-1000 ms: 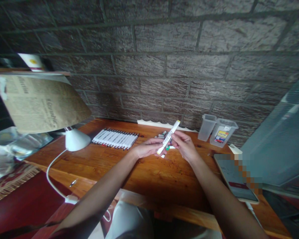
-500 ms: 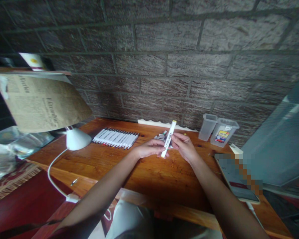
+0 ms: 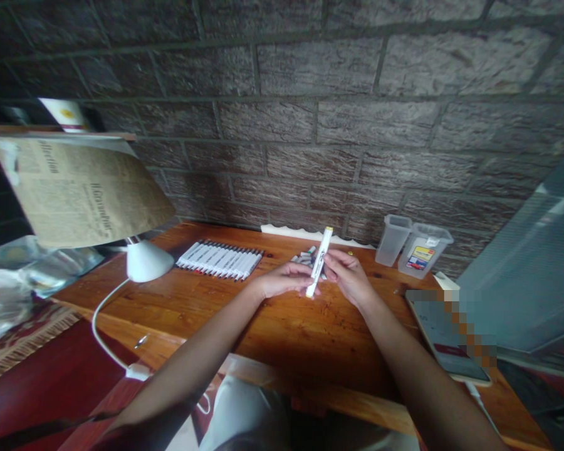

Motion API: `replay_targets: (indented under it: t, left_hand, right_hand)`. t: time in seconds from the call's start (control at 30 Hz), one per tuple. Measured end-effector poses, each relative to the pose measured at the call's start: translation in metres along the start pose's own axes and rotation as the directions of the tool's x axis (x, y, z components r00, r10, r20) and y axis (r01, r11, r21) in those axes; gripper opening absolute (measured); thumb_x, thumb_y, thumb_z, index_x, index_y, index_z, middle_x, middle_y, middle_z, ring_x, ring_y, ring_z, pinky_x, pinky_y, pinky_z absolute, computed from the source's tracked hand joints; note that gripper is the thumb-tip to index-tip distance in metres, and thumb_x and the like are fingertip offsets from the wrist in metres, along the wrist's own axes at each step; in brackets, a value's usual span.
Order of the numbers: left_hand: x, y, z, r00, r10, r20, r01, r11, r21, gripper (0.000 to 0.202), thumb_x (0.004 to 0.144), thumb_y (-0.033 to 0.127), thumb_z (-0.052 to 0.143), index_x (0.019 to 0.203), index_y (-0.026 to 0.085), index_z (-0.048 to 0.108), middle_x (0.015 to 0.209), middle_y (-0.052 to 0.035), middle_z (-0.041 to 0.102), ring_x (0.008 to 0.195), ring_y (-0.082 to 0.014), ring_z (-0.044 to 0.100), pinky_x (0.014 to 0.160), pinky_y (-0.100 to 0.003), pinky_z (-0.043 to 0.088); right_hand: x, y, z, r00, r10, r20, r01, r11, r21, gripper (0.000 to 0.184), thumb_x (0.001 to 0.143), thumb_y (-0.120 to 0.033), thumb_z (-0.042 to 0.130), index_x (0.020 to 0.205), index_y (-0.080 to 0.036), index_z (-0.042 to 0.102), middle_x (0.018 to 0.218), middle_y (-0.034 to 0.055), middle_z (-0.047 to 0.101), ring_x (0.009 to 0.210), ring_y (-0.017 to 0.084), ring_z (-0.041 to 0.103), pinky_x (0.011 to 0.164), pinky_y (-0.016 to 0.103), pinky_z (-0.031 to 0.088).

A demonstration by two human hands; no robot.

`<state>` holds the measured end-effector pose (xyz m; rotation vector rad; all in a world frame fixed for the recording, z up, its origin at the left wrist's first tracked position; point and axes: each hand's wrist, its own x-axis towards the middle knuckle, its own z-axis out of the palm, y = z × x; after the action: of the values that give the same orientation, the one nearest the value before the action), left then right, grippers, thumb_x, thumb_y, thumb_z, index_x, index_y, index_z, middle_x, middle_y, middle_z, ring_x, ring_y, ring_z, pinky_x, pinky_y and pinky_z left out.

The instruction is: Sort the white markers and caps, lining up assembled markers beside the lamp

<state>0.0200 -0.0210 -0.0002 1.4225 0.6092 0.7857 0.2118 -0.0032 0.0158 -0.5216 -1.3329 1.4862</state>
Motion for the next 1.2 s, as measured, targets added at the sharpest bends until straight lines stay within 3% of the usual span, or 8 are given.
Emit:
replay_targets:
  t: [0.4,0.5,0.63,0.73,0.83,0.93,1.07,1.2]
  left_hand:
    - [0.000,0.000,0.001,0.999,-0.031,-0.020,0.032,0.999,0.012,0.038,0.074,0.037,0.076,0.101,0.011,0.073,0.083,-0.0128,0.072,0.065,-0.0130,0.061,0.061,-0.024,0.044]
    - [0.001,-0.001,0.003,0.998,-0.036,-0.046,0.034,0.999,-0.035,0.038,0.072,0.037,0.077,0.099,0.011,0.073,0.082,-0.0123,0.071,0.067,-0.0138,0.062,0.062,-0.024,0.045]
    - [0.006,0.001,0.003,0.982,0.026,-0.188,-0.060,0.982,-0.182,0.044,0.071,0.035,0.078,0.107,0.013,0.069,0.082,-0.0075,0.068,0.062,-0.0110,0.060,0.056,-0.021,0.044]
    - [0.010,0.006,-0.004,0.927,0.057,-0.371,-0.187,0.927,-0.324,0.046,0.077,0.042,0.072,0.111,0.012,0.066,0.068,-0.0018,0.061,0.050,-0.0054,0.050,0.047,-0.016,0.037]
    - [0.012,0.011,-0.014,0.849,0.055,-0.526,-0.311,0.857,-0.412,0.041,0.080,0.047,0.067,0.103,0.012,0.067,0.060,0.0027,0.054,0.045,-0.0030,0.042,0.043,-0.014,0.034]
    - [0.011,0.011,-0.018,0.788,0.115,-0.605,-0.392,0.852,-0.348,0.037,0.077,0.042,0.072,0.099,0.012,0.067,0.057,0.0052,0.049,0.045,-0.0021,0.039,0.042,-0.013,0.031]
    - [0.011,0.008,-0.011,0.809,0.156,-0.566,-0.334,0.915,-0.226,0.042,0.073,0.041,0.076,0.100,0.010,0.069,0.053,0.0059,0.046,0.045,-0.0025,0.039,0.043,-0.014,0.029]
    - [0.012,0.009,-0.004,0.831,0.158,-0.534,-0.288,0.942,-0.170,0.050,0.073,0.050,0.073,0.103,0.010,0.067,0.056,0.0037,0.052,0.046,-0.0032,0.042,0.045,-0.016,0.028]
  right_hand:
    - [0.002,-0.002,-0.002,0.999,-0.036,-0.012,0.036,0.999,-0.008,0.029,0.072,-0.042,0.074,0.091,-0.021,0.069,0.062,-0.0046,0.052,0.047,0.005,0.035,0.044,0.022,0.022]
    - [0.003,-0.003,-0.002,0.998,-0.059,-0.029,0.059,0.998,-0.014,0.035,0.072,-0.039,0.073,0.103,-0.025,0.065,0.064,-0.0058,0.052,0.047,0.005,0.035,0.043,0.021,0.022]
    - [0.006,-0.004,-0.008,0.989,-0.099,-0.111,0.098,0.995,-0.015,0.045,0.072,-0.036,0.072,0.114,-0.029,0.058,0.061,-0.0087,0.048,0.045,0.005,0.035,0.042,0.020,0.025]
    - [0.009,-0.002,-0.015,0.983,-0.099,-0.153,0.083,0.991,-0.107,0.035,0.071,-0.038,0.073,0.102,-0.024,0.062,0.055,-0.0092,0.046,0.044,0.005,0.035,0.043,0.020,0.027]
    - [0.009,0.004,-0.020,0.995,-0.027,-0.094,0.003,0.968,-0.251,0.030,0.069,-0.041,0.076,0.086,-0.020,0.063,0.059,-0.0058,0.056,0.046,0.006,0.042,0.044,0.020,0.031]
    - [0.005,0.012,-0.017,0.998,0.040,0.047,-0.021,0.937,-0.349,0.029,0.071,-0.042,0.074,0.083,-0.020,0.061,0.072,-0.0013,0.066,0.054,0.010,0.052,0.050,0.022,0.038]
    - [-0.004,0.023,-0.005,0.969,0.038,0.244,0.093,0.860,-0.503,0.023,0.082,-0.043,0.064,0.087,-0.021,0.065,0.071,-0.0001,0.067,0.062,0.014,0.059,0.063,0.027,0.044]
    - [-0.004,0.023,-0.002,0.969,-0.041,0.244,0.186,0.772,-0.608,0.028,0.087,-0.045,0.056,0.087,-0.021,0.070,0.075,0.0022,0.068,0.070,0.017,0.060,0.068,0.029,0.045]
